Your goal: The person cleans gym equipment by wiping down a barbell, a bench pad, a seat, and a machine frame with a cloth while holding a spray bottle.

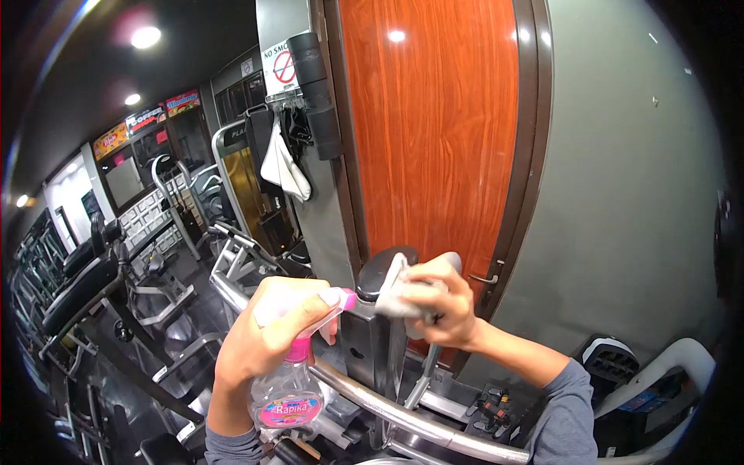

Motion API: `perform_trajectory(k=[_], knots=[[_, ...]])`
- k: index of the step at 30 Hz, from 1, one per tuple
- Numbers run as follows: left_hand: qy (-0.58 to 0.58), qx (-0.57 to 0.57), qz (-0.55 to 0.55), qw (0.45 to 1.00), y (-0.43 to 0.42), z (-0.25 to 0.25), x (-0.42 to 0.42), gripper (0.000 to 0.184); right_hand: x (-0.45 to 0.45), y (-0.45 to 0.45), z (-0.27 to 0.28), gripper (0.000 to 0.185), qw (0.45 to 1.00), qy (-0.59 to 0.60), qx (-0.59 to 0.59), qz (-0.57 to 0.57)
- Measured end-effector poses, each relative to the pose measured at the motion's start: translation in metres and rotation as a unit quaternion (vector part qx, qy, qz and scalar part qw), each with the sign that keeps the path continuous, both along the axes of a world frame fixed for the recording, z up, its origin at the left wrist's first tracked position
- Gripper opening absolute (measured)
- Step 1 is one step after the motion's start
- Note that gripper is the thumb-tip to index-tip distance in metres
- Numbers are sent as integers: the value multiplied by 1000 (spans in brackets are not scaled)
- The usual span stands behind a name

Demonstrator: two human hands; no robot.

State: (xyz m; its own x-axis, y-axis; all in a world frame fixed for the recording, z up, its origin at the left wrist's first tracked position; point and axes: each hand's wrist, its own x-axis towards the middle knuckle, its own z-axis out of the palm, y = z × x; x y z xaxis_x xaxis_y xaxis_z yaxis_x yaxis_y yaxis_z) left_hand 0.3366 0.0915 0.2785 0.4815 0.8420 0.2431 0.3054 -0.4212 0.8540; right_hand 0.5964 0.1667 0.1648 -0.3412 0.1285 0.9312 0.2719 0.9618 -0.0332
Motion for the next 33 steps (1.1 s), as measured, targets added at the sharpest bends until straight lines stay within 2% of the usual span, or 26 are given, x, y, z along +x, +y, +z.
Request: perform_trajectory(k=[2,4,6,7,10,12,13,14,15,16,18,20,22,24,26,28,31,33], knots=[[4,-19,28,999,-8,0,7,43,-9,1,-15,59,997,15,70,15],[38,36,49,997,-12,-4,8,42,0,12,-25,58,995,11,96,17],[46,34,53,997,-20,-3,8,41,8,26,-45,55,997,54,57,-8],[51,35,53,997,-24,-3,8,39,11,27,-53,52,995,92,-23,-2],[44,54,52,996,-30,-9,9,37,-6,16,-51,46,982,176,-67,-31],[54,38,60,996,-32,-16,7,36,-19,2,-39,46,987,151,13,-52],[43,61,53,996,-31,-22,6,36,-29,3,-38,42,985,135,99,-46],[32,84,45,995,-30,-25,6,37,-35,-5,-35,38,984,104,138,-40],[8,-20,80,997,-36,-19,11,39,-36,-6,-35,37,982,96,158,-34],[10,-22,83,996,-36,-22,11,39,-36,-6,-36,37,980,90,178,-27],[-41,-32,75,996,-36,-35,8,44,-20,5,-41,38,988,73,130,-26],[-56,-47,84,994,-41,-45,7,44,-8,19,-48,37,987,149,41,-33],[-74,-58,91,991,-46,-54,8,45,-5,26,-50,37,963,222,-129,-85],[-93,-111,98,985,-49,-62,12,51,-9,21,-47,36,957,236,-157,-66],[-127,-113,110,979,-49,-76,16,53,-19,10,-46,41,975,212,-39,-48],[-193,-127,99,968,-47,-88,16,56,-34,-5,-43,45,985,139,97,-39],[-239,-125,106,957,-44,-106,14,59,-32,-4,-63,40,986,98,138,-15],[-286,-121,94,946,-45,-117,13,59,-17,14,-82,35,989,122,78,-16]])
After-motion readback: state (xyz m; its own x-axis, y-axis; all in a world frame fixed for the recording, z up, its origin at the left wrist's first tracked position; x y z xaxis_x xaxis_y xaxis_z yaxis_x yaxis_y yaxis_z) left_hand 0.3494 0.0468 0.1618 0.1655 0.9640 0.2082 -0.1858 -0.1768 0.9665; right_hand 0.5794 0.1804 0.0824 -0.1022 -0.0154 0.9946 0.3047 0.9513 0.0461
